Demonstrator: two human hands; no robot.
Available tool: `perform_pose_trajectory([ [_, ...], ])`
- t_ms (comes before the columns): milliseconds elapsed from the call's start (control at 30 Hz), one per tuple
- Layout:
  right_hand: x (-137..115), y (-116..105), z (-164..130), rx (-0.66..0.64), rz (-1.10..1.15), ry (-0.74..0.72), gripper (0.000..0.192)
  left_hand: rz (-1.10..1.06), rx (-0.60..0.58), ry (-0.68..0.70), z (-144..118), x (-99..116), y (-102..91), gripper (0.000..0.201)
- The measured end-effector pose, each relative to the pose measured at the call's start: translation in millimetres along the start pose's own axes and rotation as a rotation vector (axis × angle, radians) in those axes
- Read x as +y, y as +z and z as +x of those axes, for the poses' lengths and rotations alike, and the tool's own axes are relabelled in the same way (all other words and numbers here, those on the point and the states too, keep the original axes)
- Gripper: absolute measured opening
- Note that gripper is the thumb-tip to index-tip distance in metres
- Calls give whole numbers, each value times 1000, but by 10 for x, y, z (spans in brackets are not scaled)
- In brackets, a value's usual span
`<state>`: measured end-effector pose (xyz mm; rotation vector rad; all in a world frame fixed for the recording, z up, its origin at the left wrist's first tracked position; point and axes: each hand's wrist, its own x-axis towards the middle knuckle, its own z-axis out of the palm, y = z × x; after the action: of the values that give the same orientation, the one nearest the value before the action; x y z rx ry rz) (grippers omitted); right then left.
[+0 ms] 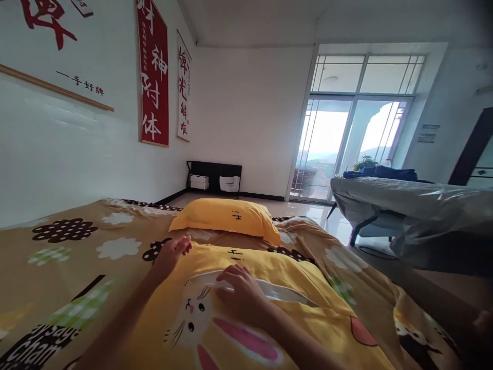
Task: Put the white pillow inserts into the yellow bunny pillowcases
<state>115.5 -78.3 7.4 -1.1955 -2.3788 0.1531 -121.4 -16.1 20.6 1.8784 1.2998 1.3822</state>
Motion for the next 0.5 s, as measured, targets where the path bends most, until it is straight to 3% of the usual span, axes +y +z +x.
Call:
perform_pose_trajectory([
  [100, -170, 187, 199, -67, -112, -28, 13, 30, 12, 3, -110, -133, 83, 52],
  [233, -233, 360, 334, -54, -95, 40, 13, 29, 34, -8, -279, -438, 145, 45],
  [367, -210, 463, 369, -134, -65, -102, 14, 36, 10, 50, -453, -606, 118, 31],
  [500, -195, 489, 336, -175, -114, -204, 9, 125, -70, 105, -592, -601, 90, 13],
])
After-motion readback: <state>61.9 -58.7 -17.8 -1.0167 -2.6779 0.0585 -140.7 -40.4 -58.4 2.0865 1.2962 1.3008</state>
